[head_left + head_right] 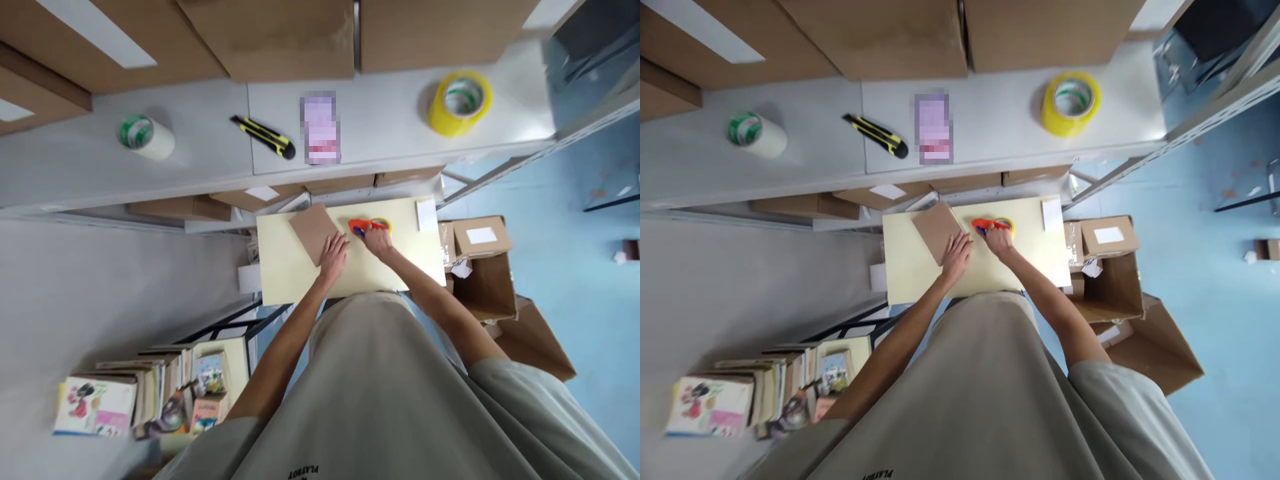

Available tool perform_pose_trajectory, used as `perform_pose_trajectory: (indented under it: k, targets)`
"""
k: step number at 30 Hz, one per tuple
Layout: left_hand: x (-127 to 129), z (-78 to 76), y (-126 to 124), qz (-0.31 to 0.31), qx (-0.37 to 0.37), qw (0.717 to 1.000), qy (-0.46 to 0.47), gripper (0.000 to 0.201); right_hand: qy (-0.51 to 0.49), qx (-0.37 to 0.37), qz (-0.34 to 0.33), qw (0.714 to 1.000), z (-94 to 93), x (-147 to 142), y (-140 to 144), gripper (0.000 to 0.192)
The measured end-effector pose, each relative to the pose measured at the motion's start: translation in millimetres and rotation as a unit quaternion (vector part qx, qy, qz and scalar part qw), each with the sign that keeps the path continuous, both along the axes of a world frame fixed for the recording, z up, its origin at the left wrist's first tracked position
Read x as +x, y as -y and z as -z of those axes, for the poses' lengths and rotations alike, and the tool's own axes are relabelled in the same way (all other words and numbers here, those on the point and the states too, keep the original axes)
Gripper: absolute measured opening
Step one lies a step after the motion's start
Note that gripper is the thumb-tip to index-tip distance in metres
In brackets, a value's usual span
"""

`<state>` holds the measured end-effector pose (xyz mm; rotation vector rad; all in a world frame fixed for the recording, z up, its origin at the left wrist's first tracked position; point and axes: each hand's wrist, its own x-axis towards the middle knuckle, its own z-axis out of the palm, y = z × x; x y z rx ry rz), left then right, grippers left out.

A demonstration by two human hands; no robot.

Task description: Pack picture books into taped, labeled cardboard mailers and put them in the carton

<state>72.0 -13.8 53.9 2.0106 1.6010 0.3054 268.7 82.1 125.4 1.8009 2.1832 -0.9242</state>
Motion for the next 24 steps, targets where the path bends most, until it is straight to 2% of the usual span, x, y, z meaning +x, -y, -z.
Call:
perform_pose_trajectory:
  k: [3, 5, 8, 10, 14, 17, 19, 21, 24]
  targets:
    - [21.9, -11.5, 7.5, -0.071, 0.057, 0.995, 0.047, 0.064, 0.057, -0.014, 0.006, 0.998, -37.0, 14.4, 17.1, 0.060]
    - [41.5, -23.8, 10.2, -0.079, 0.136, 0.983, 0.097, 0.070, 0.063, -0.018, 0.029, 0.997, -58.7, 25.2, 29.1, 0.059]
    - [69.6, -55.0, -0.1, -0.062, 0.242, 0.957, 0.148, 0.068, 0.044, -0.001, 0.078, 0.996, -88.9, 37.9, 36.5, 0.054]
    - [82.8, -83.2, -18.4, -0.061, 0.287, 0.943, 0.159, 0.063, 0.005, 0.048, 0.094, 0.994, -107.8, 44.0, 30.3, 0.049]
    - [94.8, -142.6, -74.2, -0.059, 0.360, 0.907, 0.209, 0.057, -0.102, 0.219, 0.080, 0.967, -142.9, 50.8, -9.6, 0.034]
    - [97.6, -176.8, -123.6, -0.067, 0.359, 0.898, 0.245, 0.058, -0.136, 0.321, 0.068, 0.935, -165.3, 47.2, -54.6, 0.028]
    - [98.2, -192.7, -155.0, -0.081, 0.337, 0.903, 0.252, 0.059, -0.133, 0.350, 0.071, 0.924, -174.6, 40.3, -85.2, 0.029]
    - [98.1, -203.1, -179.2, -0.090, 0.289, 0.923, 0.237, 0.063, -0.120, 0.358, 0.075, 0.923, -177.0, 31.8, -113.0, 0.034]
    - [97.8, -205.5, -189.7, -0.073, 0.220, 0.952, 0.201, 0.070, -0.090, 0.339, 0.074, 0.934, -170.0, 21.8, -147.2, 0.043]
